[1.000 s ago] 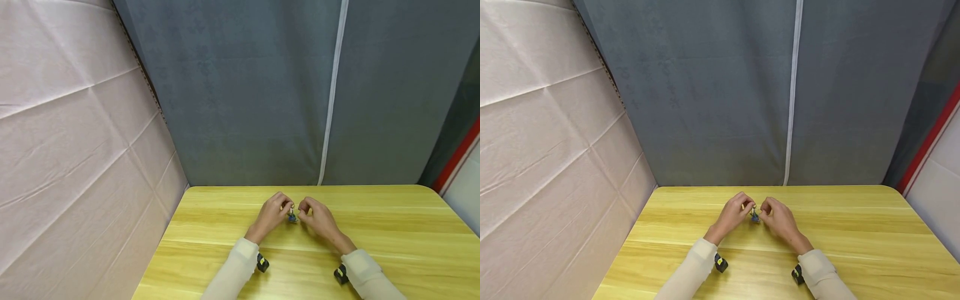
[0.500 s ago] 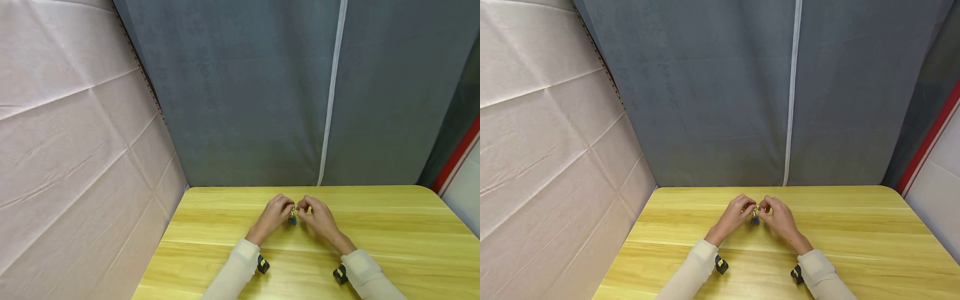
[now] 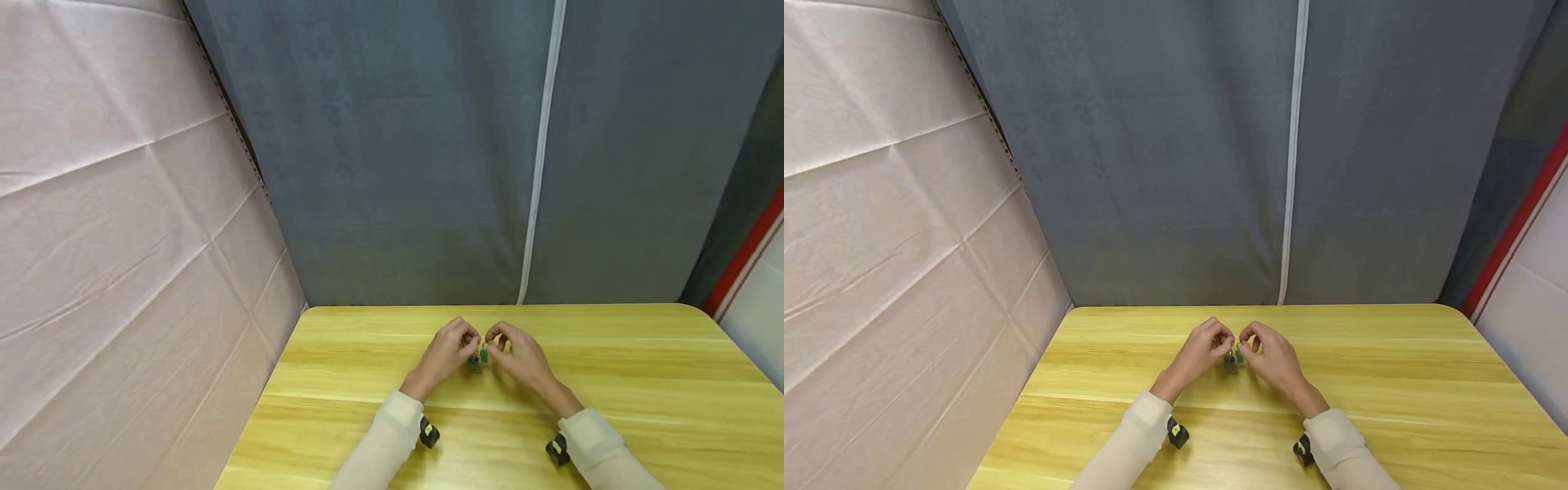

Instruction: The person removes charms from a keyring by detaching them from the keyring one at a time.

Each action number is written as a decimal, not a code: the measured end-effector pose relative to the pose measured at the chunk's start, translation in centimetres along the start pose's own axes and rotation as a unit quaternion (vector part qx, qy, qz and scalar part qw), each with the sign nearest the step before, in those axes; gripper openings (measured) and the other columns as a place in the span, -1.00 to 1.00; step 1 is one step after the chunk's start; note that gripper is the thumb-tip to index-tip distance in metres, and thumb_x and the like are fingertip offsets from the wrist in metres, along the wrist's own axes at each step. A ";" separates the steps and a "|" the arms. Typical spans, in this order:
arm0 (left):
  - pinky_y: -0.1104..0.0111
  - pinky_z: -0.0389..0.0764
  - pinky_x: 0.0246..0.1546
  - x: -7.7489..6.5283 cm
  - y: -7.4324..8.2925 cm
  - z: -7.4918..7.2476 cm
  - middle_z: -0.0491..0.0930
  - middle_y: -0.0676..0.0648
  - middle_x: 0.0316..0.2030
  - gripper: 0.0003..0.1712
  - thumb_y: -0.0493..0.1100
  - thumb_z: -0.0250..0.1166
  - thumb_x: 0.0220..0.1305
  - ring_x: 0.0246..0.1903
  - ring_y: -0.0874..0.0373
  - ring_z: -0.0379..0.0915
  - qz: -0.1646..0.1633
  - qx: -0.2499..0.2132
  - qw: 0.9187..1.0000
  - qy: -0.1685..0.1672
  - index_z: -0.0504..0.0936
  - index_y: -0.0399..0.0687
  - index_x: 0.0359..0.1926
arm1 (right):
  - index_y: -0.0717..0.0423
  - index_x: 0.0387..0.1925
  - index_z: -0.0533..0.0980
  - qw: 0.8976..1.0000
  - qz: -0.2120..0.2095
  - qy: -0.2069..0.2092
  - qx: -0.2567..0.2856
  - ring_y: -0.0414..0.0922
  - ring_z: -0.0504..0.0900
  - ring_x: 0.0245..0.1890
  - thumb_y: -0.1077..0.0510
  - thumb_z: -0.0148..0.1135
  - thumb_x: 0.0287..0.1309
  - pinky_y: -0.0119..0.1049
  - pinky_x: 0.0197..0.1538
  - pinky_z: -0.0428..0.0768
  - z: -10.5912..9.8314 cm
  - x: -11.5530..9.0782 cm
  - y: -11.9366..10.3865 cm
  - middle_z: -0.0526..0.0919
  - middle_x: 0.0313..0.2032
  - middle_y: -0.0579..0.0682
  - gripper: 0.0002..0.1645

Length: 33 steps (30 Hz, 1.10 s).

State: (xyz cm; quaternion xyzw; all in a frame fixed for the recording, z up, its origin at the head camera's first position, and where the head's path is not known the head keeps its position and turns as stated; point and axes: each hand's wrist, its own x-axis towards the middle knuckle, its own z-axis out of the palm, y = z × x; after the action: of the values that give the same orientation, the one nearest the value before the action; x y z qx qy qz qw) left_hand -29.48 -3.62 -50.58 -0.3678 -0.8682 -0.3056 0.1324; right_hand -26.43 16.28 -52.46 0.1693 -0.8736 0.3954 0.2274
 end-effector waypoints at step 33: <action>0.71 0.58 -0.22 0.1 0.0 0.7 0.69 -0.03 -0.17 -0.86 -0.24 0.23 0.59 -0.26 0.34 0.60 0.004 -0.013 1.000 0.011 0.72 -0.12 -0.09 | 0.05 -0.29 0.60 0.991 -0.099 0.069 -0.060 -0.33 0.52 -0.54 0.39 0.55 0.08 -0.47 -0.53 0.43 0.2 0.1 0.4 0.68 -0.38 -0.10 -0.71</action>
State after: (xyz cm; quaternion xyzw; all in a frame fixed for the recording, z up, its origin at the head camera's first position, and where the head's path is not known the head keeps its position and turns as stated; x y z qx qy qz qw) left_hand -29.55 -3.15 -51.04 -0.3697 -0.8612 -0.3201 0.1383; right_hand -26.75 16.37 -52.78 0.2135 -0.8569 0.3281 0.3353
